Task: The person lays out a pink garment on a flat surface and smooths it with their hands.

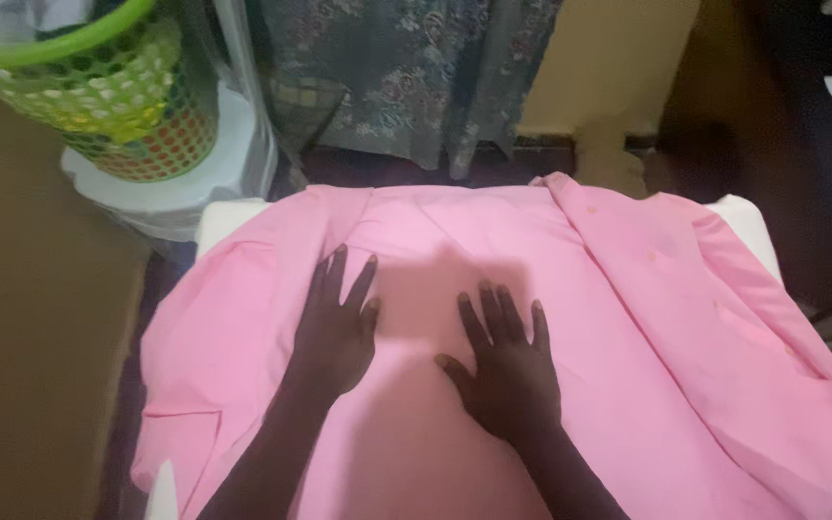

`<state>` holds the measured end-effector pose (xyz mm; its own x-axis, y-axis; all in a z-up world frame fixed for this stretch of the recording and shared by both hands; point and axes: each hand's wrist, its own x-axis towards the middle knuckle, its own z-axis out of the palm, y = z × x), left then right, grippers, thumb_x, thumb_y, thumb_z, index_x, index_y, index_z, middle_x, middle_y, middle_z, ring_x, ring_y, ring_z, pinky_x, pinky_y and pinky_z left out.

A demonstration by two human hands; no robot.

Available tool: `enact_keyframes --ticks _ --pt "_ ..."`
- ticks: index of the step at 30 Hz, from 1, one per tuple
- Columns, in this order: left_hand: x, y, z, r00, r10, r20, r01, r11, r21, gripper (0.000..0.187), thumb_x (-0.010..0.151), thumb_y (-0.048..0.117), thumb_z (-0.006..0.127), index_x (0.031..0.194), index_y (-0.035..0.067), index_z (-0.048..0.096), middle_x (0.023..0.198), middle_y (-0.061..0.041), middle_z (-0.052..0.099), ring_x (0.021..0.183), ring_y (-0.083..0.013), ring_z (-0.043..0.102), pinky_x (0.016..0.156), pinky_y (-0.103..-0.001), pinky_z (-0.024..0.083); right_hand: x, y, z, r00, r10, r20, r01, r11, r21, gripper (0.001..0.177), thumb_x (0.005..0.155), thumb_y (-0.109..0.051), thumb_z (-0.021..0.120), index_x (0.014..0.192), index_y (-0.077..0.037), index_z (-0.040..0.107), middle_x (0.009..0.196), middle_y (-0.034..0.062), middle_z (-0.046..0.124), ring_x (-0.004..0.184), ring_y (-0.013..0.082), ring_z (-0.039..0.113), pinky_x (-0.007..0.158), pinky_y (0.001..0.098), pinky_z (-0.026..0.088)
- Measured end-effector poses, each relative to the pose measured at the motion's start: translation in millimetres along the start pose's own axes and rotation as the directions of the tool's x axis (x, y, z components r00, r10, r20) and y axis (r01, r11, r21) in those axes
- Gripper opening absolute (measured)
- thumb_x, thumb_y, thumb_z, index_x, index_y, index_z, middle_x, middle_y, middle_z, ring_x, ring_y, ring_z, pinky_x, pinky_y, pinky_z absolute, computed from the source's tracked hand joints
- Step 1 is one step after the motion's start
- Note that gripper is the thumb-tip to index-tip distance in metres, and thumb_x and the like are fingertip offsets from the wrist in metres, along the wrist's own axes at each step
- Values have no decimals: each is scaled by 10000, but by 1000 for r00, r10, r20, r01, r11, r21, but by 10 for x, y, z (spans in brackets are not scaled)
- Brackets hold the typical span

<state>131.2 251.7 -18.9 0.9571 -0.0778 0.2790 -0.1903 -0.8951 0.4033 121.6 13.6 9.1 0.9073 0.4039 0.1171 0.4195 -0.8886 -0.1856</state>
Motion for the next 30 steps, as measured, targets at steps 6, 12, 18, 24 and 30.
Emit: enact_keyframes --ticks 6,12,18,24,30 --pt "55 156 -117 999 -22 -25 21 999 -33 639 958 380 622 1499 76 469 1539 -334 374 1429 -511 350 1167 -537 309 37 -17 160 981 0 -195 6 1000 27 618 948 -445 595 1410 -47 495 1516 197 424 1430 356 374 1175 607 207" --pt "41 124 -94 999 13 -48 -13 1000 -7 660 962 420 649 1491 65 477 1535 -337 376 1440 -511 359 1193 -548 326 605 383 441 979 203 21 -202 979 -27 439 978 -225 532 1399 -100 550 1506 121 532 1458 271 447 1191 473 329" --pt "65 140 -113 998 -61 25 61 998 -18 683 915 420 665 1485 86 487 1545 -322 368 1406 -518 349 1127 -554 328 791 1241 296 942 234 -241 -259 963 -77 686 1004 -463 571 1512 -19 446 1500 276 475 1366 431 449 1103 566 346" --pt "79 113 -76 997 -64 45 65 998 -14 685 922 420 662 1485 75 476 1533 -320 381 1406 -528 353 1147 -568 327 801 1525 263 910 170 -379 -211 975 -69 684 1025 -387 574 1537 42 426 1479 303 504 1349 470 485 1145 535 371" --pt "74 75 -80 1000 -1 -6 0 999 -48 601 973 298 586 1511 57 468 1508 -345 413 1408 -533 375 1170 -575 318 801 442 611 975 -124 -185 65 953 -295 605 1006 -273 524 1520 32 432 1522 258 473 1428 393 413 1220 498 298"
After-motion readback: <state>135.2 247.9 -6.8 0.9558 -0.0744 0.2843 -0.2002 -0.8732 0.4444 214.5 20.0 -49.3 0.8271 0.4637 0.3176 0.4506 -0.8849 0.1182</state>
